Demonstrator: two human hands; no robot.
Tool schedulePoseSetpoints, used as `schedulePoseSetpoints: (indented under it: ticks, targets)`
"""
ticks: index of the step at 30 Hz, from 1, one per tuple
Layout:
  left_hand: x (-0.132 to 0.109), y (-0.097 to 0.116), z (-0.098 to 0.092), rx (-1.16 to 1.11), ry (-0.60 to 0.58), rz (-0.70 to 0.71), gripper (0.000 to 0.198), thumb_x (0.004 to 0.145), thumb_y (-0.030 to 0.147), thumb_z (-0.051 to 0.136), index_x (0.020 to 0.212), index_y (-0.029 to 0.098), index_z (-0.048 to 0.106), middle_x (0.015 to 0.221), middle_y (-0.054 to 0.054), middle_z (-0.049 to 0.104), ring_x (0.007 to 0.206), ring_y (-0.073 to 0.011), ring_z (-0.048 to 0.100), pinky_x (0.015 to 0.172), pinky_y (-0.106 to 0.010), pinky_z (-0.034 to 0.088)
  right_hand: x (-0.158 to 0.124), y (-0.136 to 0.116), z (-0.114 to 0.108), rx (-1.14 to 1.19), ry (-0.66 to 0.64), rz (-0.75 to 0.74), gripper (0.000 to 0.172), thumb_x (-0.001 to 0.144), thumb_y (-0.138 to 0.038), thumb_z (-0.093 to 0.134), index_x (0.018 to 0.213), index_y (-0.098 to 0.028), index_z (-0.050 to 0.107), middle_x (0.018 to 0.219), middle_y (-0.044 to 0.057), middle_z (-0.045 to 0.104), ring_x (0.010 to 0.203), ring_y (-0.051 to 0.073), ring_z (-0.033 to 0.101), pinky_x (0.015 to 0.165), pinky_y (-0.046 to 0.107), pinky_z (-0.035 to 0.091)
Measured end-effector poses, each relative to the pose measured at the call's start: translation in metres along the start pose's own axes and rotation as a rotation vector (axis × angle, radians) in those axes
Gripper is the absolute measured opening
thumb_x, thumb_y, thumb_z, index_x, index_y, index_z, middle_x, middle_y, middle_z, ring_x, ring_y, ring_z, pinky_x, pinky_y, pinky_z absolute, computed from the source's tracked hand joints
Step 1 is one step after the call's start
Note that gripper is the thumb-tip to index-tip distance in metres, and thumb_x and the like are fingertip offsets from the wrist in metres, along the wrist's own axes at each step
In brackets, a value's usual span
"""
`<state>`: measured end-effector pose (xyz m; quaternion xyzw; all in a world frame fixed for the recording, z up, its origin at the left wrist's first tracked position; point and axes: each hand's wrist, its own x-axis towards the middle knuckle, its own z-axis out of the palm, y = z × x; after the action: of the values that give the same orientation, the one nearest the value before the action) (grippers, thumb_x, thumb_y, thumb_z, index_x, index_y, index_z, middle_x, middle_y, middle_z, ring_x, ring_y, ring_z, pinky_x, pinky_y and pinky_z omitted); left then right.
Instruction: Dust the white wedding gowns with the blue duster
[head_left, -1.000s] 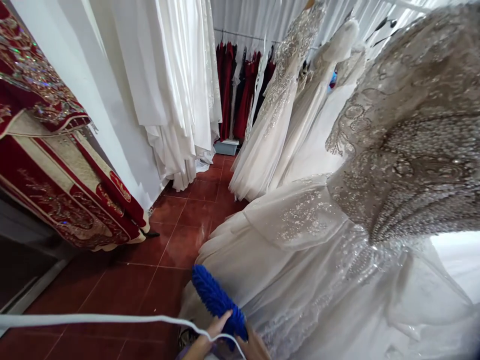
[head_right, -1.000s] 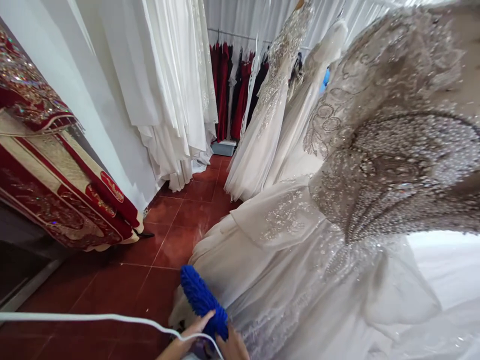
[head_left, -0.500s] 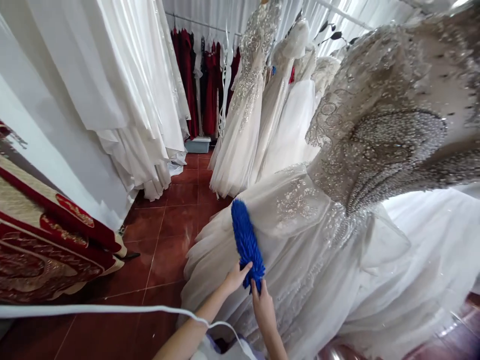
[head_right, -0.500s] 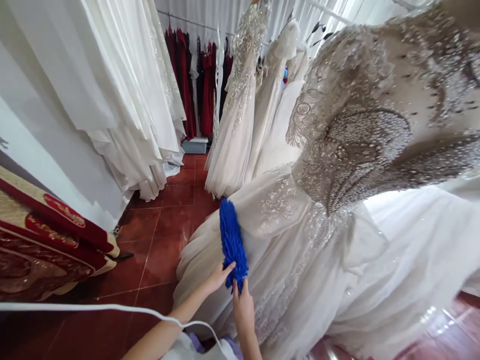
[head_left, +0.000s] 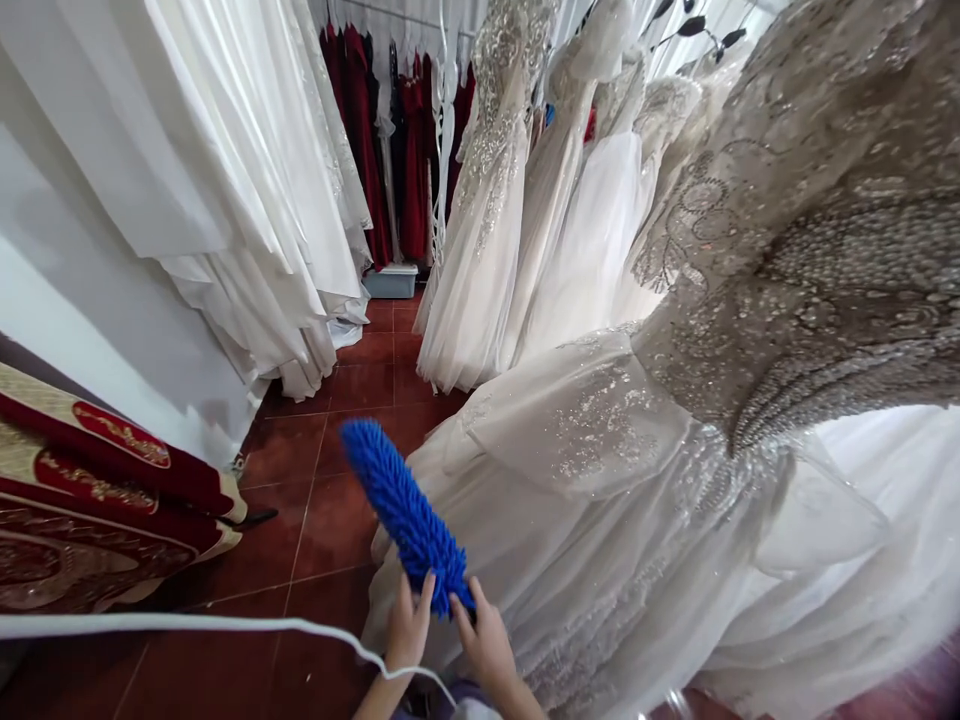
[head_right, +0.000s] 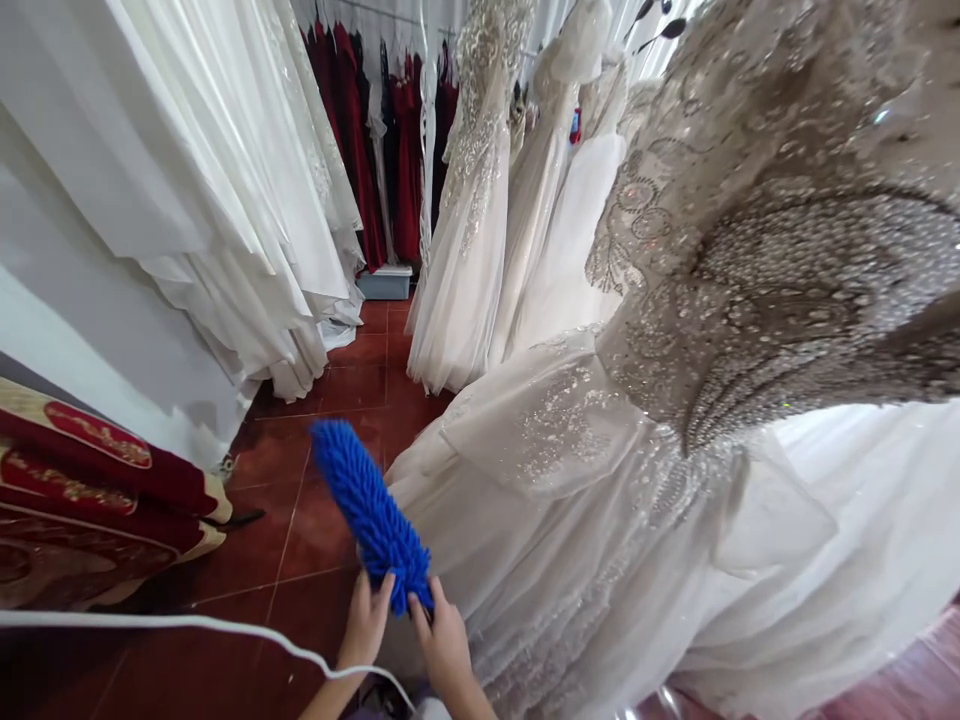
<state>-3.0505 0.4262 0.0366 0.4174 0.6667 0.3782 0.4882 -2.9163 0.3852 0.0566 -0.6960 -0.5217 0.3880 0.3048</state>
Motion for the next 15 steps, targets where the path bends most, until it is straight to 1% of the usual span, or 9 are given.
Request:
schedulePoseSetpoints:
  ticks: [2, 4, 6, 7, 8, 10, 11, 13, 15]
  targets:
    - [0.002, 0.054, 0.001, -0.071, 0.020, 0.187, 0.070, 0.077, 0.063, 0.050, 0.126, 0.014, 0.051, 0.114, -0.018, 0.073, 0.111, -0.0321, 0.067, 0.098, -0.045, 0.052, 0.010, -0.029, -0.021, 0.097, 0.071, -0.120, 0.049, 0.091, -0.057, 0.045, 0.117, -0.019, 0.060, 0.084, 0.007, 0.076, 0.074, 0.022, 0.071, 0.068, 0.027, 0.051]
    - [0.005, 0.102, 0.008, -0.112, -0.078, 0.337, 0.064, 0.075, 0.064, 0.057, 0.118, 0.017, 0.057, 0.105, -0.014, 0.076, 0.101, -0.0302, 0.071, 0.092, -0.042, 0.055, 0.016, -0.047, -0.044, 0.138, 0.178, -0.177, 0.049, 0.090, -0.059, 0.045, 0.113, -0.019, 0.060, 0.077, 0.005, 0.074, 0.066, 0.021, 0.069, 0.063, 0.026, 0.050]
    - [0.011, 0.134, 0.024, -0.119, -0.215, 0.437, 0.058, 0.075, 0.062, 0.060, 0.114, 0.019, 0.060, 0.104, -0.011, 0.076, 0.099, -0.0280, 0.071, 0.090, -0.039, 0.055, 0.021, -0.050, -0.067, 0.137, 0.303, -0.143, 0.053, 0.089, -0.062, 0.044, 0.115, -0.018, 0.059, 0.075, 0.006, 0.073, 0.065, 0.022, 0.068, 0.061, 0.027, 0.049]
    - [0.015, 0.142, 0.037, -0.107, -0.279, 0.455, 0.056, 0.076, 0.061, 0.060, 0.115, 0.020, 0.061, 0.105, -0.010, 0.076, 0.100, -0.0273, 0.071, 0.091, -0.038, 0.054, 0.022, -0.045, -0.078, 0.126, 0.352, -0.100, 0.057, 0.089, -0.064, 0.043, 0.118, -0.018, 0.058, 0.077, 0.007, 0.074, 0.066, 0.023, 0.069, 0.061, 0.027, 0.049]
    - [0.019, 0.143, 0.051, -0.088, -0.341, 0.447, 0.056, 0.077, 0.060, 0.060, 0.117, 0.021, 0.060, 0.107, -0.010, 0.076, 0.101, -0.0269, 0.070, 0.092, -0.038, 0.053, 0.024, -0.036, -0.088, 0.107, 0.385, -0.044, 0.060, 0.088, -0.065, 0.043, 0.120, -0.017, 0.059, 0.080, 0.009, 0.074, 0.069, 0.024, 0.070, 0.061, 0.028, 0.050]
    - [0.025, 0.126, 0.082, -0.065, -0.463, 0.353, 0.058, 0.078, 0.061, 0.059, 0.119, 0.020, 0.060, 0.109, -0.010, 0.076, 0.103, -0.0268, 0.070, 0.093, -0.038, 0.052, 0.024, -0.009, -0.103, 0.051, 0.392, 0.094, 0.063, 0.085, -0.066, 0.044, 0.120, -0.017, 0.061, 0.092, 0.013, 0.076, 0.080, 0.028, 0.072, 0.065, 0.031, 0.051]
    - [0.026, 0.110, 0.097, -0.059, -0.521, 0.273, 0.061, 0.076, 0.064, 0.059, 0.117, 0.019, 0.061, 0.107, -0.011, 0.076, 0.101, -0.0272, 0.070, 0.091, -0.039, 0.053, 0.022, 0.008, -0.108, 0.015, 0.370, 0.160, 0.063, 0.083, -0.066, 0.046, 0.120, -0.017, 0.062, 0.097, 0.014, 0.075, 0.086, 0.030, 0.072, 0.068, 0.032, 0.052]
    - [0.025, 0.068, 0.120, -0.079, -0.613, 0.080, 0.067, 0.069, 0.070, 0.060, 0.109, 0.016, 0.063, 0.103, -0.012, 0.076, 0.096, -0.0274, 0.071, 0.086, -0.039, 0.054, 0.017, 0.040, -0.112, -0.050, 0.304, 0.256, 0.060, 0.081, -0.062, 0.048, 0.120, -0.018, 0.063, 0.104, 0.015, 0.075, 0.097, 0.032, 0.071, 0.074, 0.033, 0.052]
    - [0.021, 0.024, 0.129, -0.067, -0.647, -0.122, 0.068, 0.065, 0.076, 0.057, 0.099, 0.018, 0.064, 0.090, -0.010, 0.076, 0.081, -0.0279, 0.072, 0.076, -0.042, 0.056, 0.008, 0.064, -0.108, -0.093, 0.224, 0.277, 0.054, 0.081, -0.057, 0.050, 0.118, -0.021, 0.064, 0.107, 0.013, 0.075, 0.102, 0.032, 0.070, 0.079, 0.034, 0.051]
